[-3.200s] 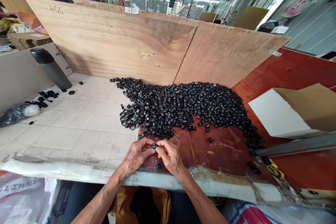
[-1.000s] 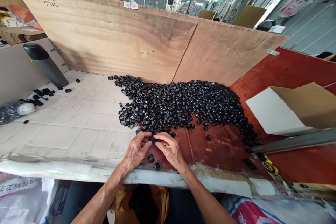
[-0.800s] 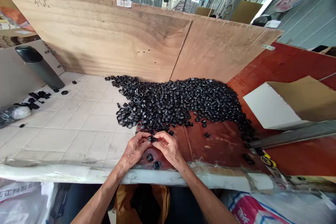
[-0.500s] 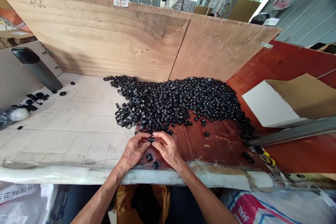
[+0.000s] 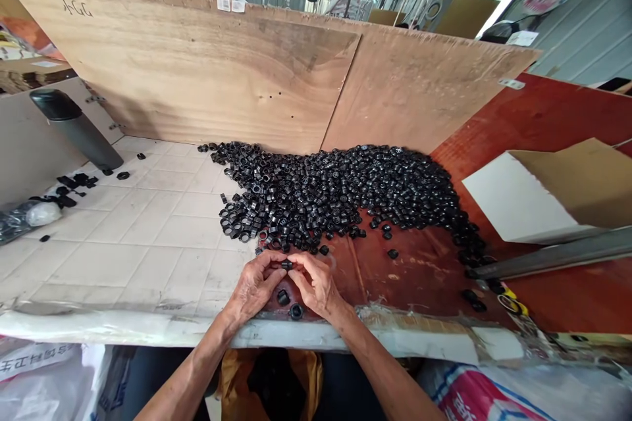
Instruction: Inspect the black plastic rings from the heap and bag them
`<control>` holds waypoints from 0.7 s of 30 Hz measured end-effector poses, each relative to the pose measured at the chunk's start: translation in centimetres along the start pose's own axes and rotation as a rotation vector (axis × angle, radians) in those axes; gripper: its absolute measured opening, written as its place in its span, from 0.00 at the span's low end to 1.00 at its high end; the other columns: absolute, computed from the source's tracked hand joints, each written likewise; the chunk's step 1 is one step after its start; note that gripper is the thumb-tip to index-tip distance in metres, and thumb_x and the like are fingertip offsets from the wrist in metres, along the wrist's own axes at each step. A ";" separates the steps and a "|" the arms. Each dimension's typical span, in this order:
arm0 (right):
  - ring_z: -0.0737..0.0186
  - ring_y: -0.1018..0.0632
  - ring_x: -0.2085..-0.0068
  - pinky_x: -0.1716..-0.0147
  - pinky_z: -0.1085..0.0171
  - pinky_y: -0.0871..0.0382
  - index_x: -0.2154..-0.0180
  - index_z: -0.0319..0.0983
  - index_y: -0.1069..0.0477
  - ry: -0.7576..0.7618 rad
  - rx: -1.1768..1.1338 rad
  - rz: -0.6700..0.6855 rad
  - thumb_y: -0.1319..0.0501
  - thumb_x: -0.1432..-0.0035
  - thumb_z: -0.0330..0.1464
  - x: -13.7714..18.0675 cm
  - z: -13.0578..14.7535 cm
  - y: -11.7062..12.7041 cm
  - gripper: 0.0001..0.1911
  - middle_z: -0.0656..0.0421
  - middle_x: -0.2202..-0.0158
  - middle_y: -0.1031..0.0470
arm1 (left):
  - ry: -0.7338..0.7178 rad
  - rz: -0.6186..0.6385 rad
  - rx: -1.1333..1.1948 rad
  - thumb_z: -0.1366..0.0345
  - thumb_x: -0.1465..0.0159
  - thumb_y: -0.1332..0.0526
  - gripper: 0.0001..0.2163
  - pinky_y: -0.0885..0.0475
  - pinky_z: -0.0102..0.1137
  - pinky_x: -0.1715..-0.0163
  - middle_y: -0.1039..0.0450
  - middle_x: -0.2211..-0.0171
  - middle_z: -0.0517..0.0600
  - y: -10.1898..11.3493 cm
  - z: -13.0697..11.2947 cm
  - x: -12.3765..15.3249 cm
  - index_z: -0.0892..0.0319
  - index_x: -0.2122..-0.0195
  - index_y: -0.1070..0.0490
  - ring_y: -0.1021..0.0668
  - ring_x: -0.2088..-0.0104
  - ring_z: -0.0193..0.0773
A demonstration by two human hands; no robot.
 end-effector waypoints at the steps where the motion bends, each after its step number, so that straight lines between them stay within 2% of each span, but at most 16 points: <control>1: 0.59 0.18 0.65 0.62 0.63 0.23 0.52 0.40 0.25 0.015 0.019 0.001 0.41 0.30 0.31 -0.1 0.2 0.0 0.08 0.55 0.62 0.19 | -0.002 0.000 -0.003 0.63 0.30 0.36 0.11 0.22 0.35 0.49 0.19 0.52 0.52 0.0 -0.1 0.0 0.57 0.49 0.24 0.17 0.54 0.41; 3: 0.60 0.21 0.69 0.67 0.65 0.26 0.59 0.40 0.25 0.017 0.065 -0.010 0.41 0.29 0.32 -0.2 0.1 0.1 0.06 0.57 0.69 0.21 | -0.013 0.012 -0.016 0.62 0.30 0.37 0.11 0.22 0.35 0.49 0.20 0.52 0.51 -0.1 -0.4 0.1 0.57 0.49 0.24 0.18 0.54 0.41; 6: 0.63 0.25 0.75 0.72 0.66 0.31 0.71 0.41 0.29 -0.009 0.129 -0.014 0.43 0.27 0.33 -0.3 -0.2 -0.1 0.16 0.60 0.77 0.27 | -0.025 0.033 -0.038 0.63 0.30 0.36 0.10 0.22 0.34 0.50 0.20 0.53 0.50 -0.4 -1.0 0.1 0.57 0.50 0.24 0.18 0.55 0.41; 8: 0.63 0.25 0.76 0.72 0.66 0.31 0.69 0.41 0.28 -0.038 0.130 -0.036 0.43 0.26 0.34 -0.4 -0.4 0.1 0.15 0.61 0.77 0.26 | -0.022 0.042 -0.020 0.63 0.31 0.36 0.09 0.22 0.34 0.50 0.20 0.53 0.50 -0.5 -1.2 0.1 0.57 0.51 0.24 0.17 0.55 0.40; 11: 0.62 0.22 0.72 0.71 0.67 0.28 0.57 0.41 0.25 -0.045 0.064 -0.062 0.41 0.28 0.34 -0.3 0.0 0.5 0.07 0.58 0.69 0.20 | -0.013 0.045 0.016 0.63 0.31 0.36 0.10 0.22 0.35 0.49 0.19 0.52 0.50 -0.6 -1.2 0.1 0.56 0.50 0.24 0.17 0.53 0.41; 14: 0.60 0.19 0.66 0.66 0.65 0.24 0.51 0.40 0.25 0.013 0.023 -0.016 0.40 0.30 0.33 -0.3 0.7 0.3 0.09 0.54 0.62 0.18 | -0.001 0.018 0.014 0.63 0.31 0.36 0.10 0.22 0.35 0.50 0.19 0.54 0.50 -0.4 -1.1 0.1 0.56 0.50 0.24 0.17 0.54 0.41; 17: 0.60 0.20 0.68 0.66 0.65 0.25 0.58 0.40 0.23 0.045 0.057 -0.009 0.42 0.28 0.32 -0.3 0.7 0.2 0.08 0.55 0.67 0.19 | -0.004 0.009 0.022 0.62 0.32 0.36 0.10 0.21 0.35 0.50 0.19 0.54 0.51 -0.3 -0.9 0.1 0.56 0.51 0.24 0.17 0.55 0.41; 19: 0.61 0.21 0.72 0.69 0.66 0.27 0.64 0.40 0.24 0.042 0.099 -0.036 0.44 0.27 0.32 -0.3 0.5 0.3 0.13 0.57 0.72 0.22 | -0.005 0.014 0.021 0.62 0.32 0.36 0.11 0.21 0.35 0.50 0.19 0.53 0.51 -0.4 -0.7 0.1 0.57 0.51 0.24 0.17 0.54 0.41; 21: 0.61 0.22 0.72 0.70 0.66 0.28 0.62 0.39 0.23 0.012 0.111 -0.055 0.44 0.26 0.34 -0.3 0.3 0.4 0.12 0.57 0.72 0.22 | 0.003 0.009 0.003 0.62 0.33 0.36 0.11 0.21 0.35 0.51 0.19 0.53 0.52 -0.3 -0.4 0.1 0.57 0.50 0.24 0.17 0.55 0.41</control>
Point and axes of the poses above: each hand's wrist, its own x-axis away from the middle knuckle, its own y-axis out of the back of the hand, z = x × y, the point moved 9 cm from there along -x, towards the middle knuckle
